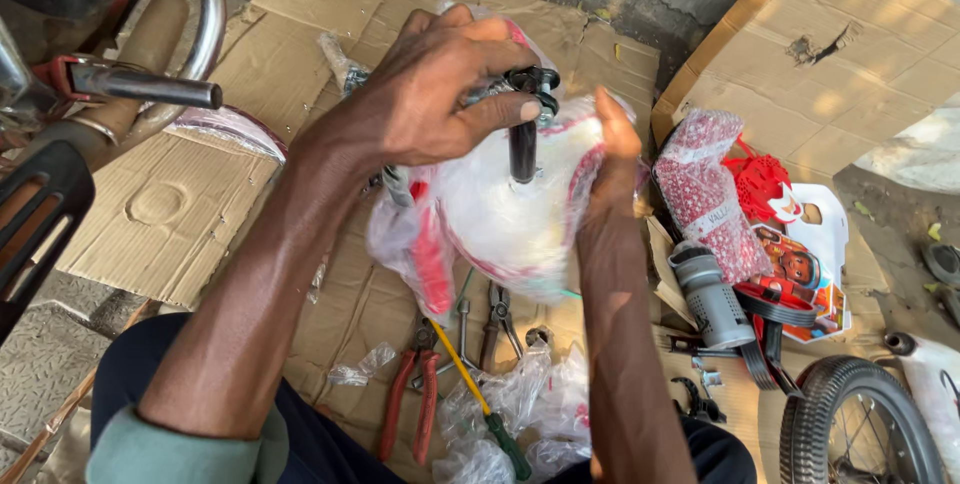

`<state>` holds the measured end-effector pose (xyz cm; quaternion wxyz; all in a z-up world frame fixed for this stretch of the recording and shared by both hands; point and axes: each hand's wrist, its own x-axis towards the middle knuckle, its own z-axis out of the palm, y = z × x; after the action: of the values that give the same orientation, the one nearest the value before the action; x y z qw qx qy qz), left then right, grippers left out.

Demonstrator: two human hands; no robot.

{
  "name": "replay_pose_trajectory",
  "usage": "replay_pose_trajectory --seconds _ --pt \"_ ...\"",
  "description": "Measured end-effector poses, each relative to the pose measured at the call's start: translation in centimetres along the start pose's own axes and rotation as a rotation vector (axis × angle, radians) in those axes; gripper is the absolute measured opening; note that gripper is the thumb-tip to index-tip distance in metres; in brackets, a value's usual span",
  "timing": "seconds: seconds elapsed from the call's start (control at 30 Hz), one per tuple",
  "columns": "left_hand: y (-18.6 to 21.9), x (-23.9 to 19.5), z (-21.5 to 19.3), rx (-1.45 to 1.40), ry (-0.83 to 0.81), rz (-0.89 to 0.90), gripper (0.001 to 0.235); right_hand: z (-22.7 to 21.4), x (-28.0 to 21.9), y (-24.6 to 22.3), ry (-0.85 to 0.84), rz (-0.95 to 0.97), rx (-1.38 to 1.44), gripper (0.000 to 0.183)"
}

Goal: The person sits on cardboard and assembles a motorcycle part by inserting a bolt and tightening it with a wrench. They then unwrap several packaged motorcycle parts and lay them out on the cardboard.

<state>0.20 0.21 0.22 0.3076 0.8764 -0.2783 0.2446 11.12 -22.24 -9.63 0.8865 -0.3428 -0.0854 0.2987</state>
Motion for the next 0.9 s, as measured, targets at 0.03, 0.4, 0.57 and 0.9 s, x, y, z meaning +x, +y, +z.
replay_pose_trajectory --seconds 0.03,0.4,0.57,0.9 --pt "-0.1 0.5 -0.1 -0.003 0.015 0.031 0.038 -0.8 1.0 -1.1 0.003 0.042 -0.008 0.046" --pt "-0.6 2.3 2.1 0.284 0.094 -0.207 0.047 4.0 -1.1 5.0 0.421 -0.759 0.230 0.059" --pt "-2.4 1.0 0.5 0.085 0.038 -0.309 0.058 2.3 -0.7 5.3 0.187 -0.690 0.070 0.064" --pt "-1.1 -0.8 0.6 -0.036 0.039 -0.100 0.046 3.2 0.1 -0.5 0.117 -0.116 -0.300 0.063"
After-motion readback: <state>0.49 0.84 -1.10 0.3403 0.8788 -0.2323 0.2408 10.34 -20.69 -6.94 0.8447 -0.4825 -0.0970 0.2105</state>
